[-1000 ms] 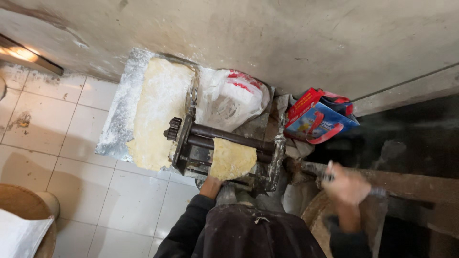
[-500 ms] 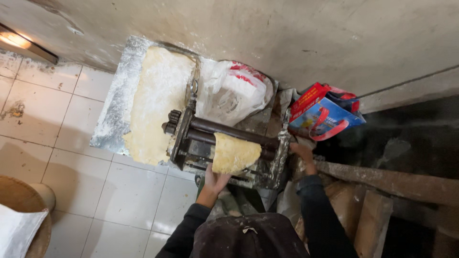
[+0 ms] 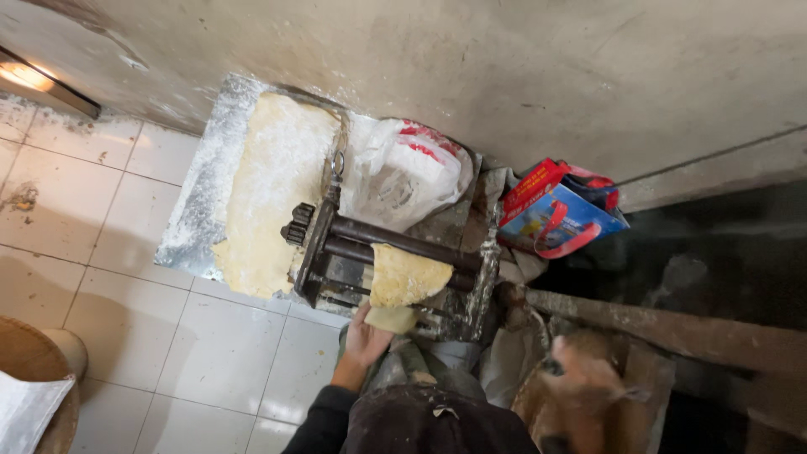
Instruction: The person feeds dough through a manual press by turning a crank handle, then folds the resulting sheet and applies flour to the surface while it rests on a metal table.
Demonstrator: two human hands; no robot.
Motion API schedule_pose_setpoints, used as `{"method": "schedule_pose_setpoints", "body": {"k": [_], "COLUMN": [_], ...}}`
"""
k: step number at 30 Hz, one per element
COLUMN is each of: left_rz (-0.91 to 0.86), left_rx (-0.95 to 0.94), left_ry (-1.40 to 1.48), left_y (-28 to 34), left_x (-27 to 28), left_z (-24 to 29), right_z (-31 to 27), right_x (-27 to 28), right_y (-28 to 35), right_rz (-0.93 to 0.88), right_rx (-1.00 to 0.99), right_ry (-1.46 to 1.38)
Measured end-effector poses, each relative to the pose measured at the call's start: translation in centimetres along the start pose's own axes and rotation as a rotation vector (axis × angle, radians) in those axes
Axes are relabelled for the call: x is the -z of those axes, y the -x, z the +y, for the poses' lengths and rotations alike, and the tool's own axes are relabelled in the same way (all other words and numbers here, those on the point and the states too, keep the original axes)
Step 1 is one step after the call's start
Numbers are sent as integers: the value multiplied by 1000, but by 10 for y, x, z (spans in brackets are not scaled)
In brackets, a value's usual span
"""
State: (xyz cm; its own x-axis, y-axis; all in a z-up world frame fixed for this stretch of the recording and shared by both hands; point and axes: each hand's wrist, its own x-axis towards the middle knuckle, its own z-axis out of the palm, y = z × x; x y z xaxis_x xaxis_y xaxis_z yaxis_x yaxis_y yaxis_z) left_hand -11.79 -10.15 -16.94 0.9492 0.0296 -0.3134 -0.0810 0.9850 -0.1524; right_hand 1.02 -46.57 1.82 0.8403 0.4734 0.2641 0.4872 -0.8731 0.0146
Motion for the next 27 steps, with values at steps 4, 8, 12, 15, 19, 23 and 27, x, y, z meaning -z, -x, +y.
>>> {"method": "schedule_pose_setpoints", "body": {"k": [4, 8, 12, 15, 19, 23, 27], "left_rz": [-16, 102, 123, 136, 154, 150, 242], "left_rx": [28, 28, 13, -2, -43, -69, -46], "left_ry": [44, 121, 107, 57, 17, -14, 28], "left_y": [11, 25, 33, 41, 51, 70, 84], "left_x": [6, 14, 15, 12, -3, -12, -4], "left_z": [-7, -19, -22, -24, -20, -22, -24], "right_z": [39, 68, 47, 21, -34, -50, -7], "right_x": [-19, -109, -226, -251, -202, -102, -22], "right_y": [-113, -208, -202, -116, -6, 56, 25], "right_rz": [422, 70, -382, -84, -710, -886, -382], "right_rx": [126, 8, 10, 271, -279, -484, -221], "right_ry": [310, 41, 61, -130, 26, 66, 103]}}
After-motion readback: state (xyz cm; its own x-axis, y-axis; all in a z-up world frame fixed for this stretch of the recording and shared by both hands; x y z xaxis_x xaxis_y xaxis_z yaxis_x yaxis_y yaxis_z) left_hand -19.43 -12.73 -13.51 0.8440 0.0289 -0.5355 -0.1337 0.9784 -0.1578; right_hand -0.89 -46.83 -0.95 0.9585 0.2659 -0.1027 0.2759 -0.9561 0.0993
